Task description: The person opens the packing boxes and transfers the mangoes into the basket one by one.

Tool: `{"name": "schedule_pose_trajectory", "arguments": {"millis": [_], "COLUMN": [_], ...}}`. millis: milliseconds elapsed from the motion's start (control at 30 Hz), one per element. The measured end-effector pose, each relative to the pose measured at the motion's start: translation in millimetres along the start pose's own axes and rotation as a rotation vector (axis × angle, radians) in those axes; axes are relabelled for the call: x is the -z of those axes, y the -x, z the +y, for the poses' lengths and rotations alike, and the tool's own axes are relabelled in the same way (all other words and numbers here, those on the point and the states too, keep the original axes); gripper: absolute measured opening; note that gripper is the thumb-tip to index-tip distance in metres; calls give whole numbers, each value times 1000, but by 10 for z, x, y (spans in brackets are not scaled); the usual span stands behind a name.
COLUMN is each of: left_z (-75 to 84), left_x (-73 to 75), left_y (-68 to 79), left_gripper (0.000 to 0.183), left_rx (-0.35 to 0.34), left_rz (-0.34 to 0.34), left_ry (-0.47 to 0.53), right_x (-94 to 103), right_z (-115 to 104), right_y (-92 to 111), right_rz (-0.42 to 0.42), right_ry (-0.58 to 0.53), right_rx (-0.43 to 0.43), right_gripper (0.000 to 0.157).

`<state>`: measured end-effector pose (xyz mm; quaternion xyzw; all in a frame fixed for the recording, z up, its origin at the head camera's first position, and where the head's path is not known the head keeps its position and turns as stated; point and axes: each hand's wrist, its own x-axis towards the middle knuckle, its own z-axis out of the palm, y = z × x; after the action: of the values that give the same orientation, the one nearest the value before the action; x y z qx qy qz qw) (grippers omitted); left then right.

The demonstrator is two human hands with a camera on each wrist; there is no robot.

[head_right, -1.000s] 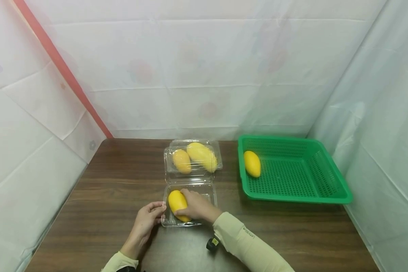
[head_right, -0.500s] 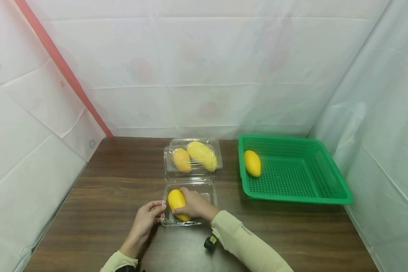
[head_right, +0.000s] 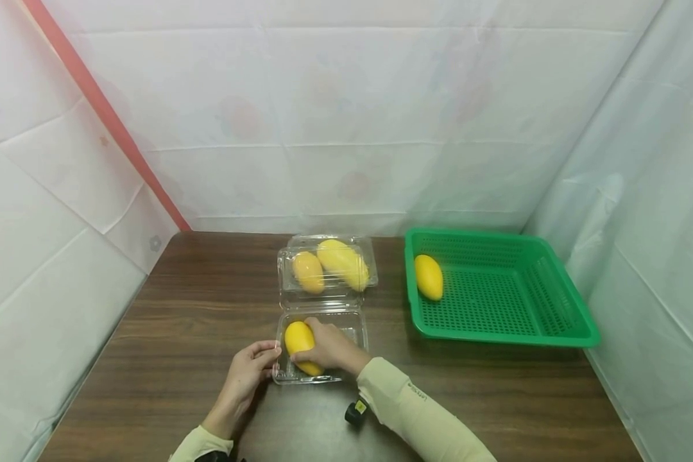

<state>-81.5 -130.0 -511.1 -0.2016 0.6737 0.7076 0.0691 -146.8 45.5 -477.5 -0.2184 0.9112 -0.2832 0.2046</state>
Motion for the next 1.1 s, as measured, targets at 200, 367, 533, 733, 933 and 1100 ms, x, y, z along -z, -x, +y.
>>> {"name": "schedule_pose_trajectory", "arguments": {"millis": [200,367,533,733,933,1100], "left_z": [-6,-9,-13,-9,-12,-18], "left_x": [0,3,7,6,4,2], "left_y": [-20,-24,-19,-13,-11,-15], "left_gripper": [30,30,31,31,31,30], "left_rx": [0,-1,0,1,2,7], "left_rz": [-1,0,-2,-3,-2,5], "left_ry": [9,11,9,17,19,10], "right_x": [4,0,-4,0,10,29], "right_z": [-4,-5,-3,6,22,30], "right_y": [-14,-19,-19,-19,-19,-4], "right_rz": [11,14,14,4,3,8], "right_ry": [1,-14,-20,-16,1,-7], "right_rx": [6,3,-3,-13,-8,0], "right_gripper": [76,75,75,74,74,74]}}
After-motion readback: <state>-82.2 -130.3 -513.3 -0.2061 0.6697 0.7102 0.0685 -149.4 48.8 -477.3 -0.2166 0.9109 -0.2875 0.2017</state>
